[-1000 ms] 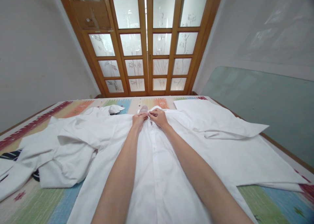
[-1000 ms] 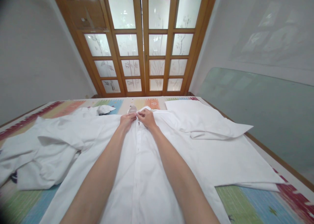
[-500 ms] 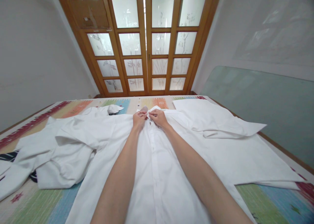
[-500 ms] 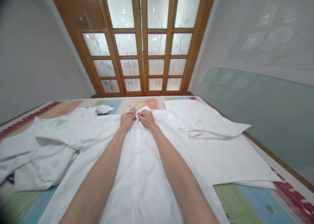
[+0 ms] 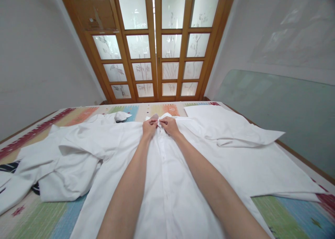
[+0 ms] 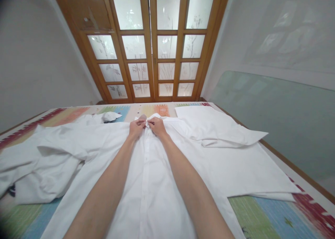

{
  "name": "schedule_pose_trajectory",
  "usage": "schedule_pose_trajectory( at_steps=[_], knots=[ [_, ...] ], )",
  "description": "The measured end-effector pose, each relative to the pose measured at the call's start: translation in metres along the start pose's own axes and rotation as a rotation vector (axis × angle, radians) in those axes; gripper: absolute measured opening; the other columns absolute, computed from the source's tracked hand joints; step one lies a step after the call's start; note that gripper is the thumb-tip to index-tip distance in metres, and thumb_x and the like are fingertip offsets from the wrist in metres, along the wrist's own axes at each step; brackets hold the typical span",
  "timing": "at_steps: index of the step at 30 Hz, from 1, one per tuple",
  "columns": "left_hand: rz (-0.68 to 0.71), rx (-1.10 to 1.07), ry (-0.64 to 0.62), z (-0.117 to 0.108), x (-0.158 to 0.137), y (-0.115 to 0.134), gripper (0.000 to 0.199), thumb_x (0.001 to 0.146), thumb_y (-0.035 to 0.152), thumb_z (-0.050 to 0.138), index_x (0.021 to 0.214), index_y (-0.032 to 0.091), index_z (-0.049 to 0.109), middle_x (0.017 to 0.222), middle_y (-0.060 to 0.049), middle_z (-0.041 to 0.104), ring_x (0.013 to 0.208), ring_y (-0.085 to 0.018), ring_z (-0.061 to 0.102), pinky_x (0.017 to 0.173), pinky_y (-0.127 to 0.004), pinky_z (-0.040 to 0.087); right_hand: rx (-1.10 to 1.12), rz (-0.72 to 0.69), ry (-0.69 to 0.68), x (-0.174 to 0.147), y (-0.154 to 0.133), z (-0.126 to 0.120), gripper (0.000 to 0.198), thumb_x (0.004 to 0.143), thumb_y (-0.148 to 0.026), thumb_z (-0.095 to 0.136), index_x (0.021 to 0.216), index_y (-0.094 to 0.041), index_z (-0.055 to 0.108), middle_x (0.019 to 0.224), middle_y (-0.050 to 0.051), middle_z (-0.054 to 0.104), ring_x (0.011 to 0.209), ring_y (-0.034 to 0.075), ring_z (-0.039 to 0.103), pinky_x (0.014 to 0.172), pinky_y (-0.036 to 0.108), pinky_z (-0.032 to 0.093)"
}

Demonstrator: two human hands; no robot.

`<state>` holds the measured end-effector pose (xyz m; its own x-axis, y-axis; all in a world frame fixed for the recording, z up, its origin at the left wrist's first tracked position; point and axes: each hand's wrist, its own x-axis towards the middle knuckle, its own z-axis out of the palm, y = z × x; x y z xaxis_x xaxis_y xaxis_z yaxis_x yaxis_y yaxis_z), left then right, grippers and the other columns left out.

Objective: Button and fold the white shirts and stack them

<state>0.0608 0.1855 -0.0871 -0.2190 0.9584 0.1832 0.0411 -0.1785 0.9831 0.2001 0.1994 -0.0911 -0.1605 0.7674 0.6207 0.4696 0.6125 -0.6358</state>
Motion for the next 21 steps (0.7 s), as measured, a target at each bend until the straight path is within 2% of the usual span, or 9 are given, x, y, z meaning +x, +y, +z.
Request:
schedule_pose_trajectory(
  at_steps=[5,8,21],
  knots=[
    [0.132,0.218,0.015,-0.001,-0.005,0.006,0.015,0.064,0.014,0.068,0.077,0.015,0.076,0.076,-0.007,0.075,0.073,-0.02,0.071,0.074,-0.03,0.056,0.043,0.023,0.017,0.0,0.002,0.001,0.014,0.076,-0.013,0.066,0.08,-0.02,0.078,0.081,0.005,0.074,0.076,0.017,0.067,0.073,0.028,0.053],
    [0.161,0.313,0.011,-0.001,-0.009,0.012,0.021,0.062,0.015,0.072,0.082,0.014,0.077,0.075,-0.007,0.075,0.075,-0.022,0.072,0.075,-0.031,0.057,0.071,0.043,0.032,0.001,0.004,0.002,0.014,0.074,-0.012,0.067,0.08,-0.02,0.077,0.081,0.005,0.075,0.075,0.017,0.068,0.072,0.028,0.053],
    [0.168,0.335,0.001,-0.001,-0.011,0.012,0.026,0.065,0.012,0.071,0.091,0.013,0.077,0.083,-0.008,0.076,0.077,-0.022,0.072,0.075,-0.03,0.057,0.101,0.059,0.041,0.001,0.007,0.002,0.013,0.076,-0.015,0.067,0.079,-0.021,0.078,0.081,0.004,0.076,0.074,0.018,0.068,0.072,0.028,0.053]
  ],
)
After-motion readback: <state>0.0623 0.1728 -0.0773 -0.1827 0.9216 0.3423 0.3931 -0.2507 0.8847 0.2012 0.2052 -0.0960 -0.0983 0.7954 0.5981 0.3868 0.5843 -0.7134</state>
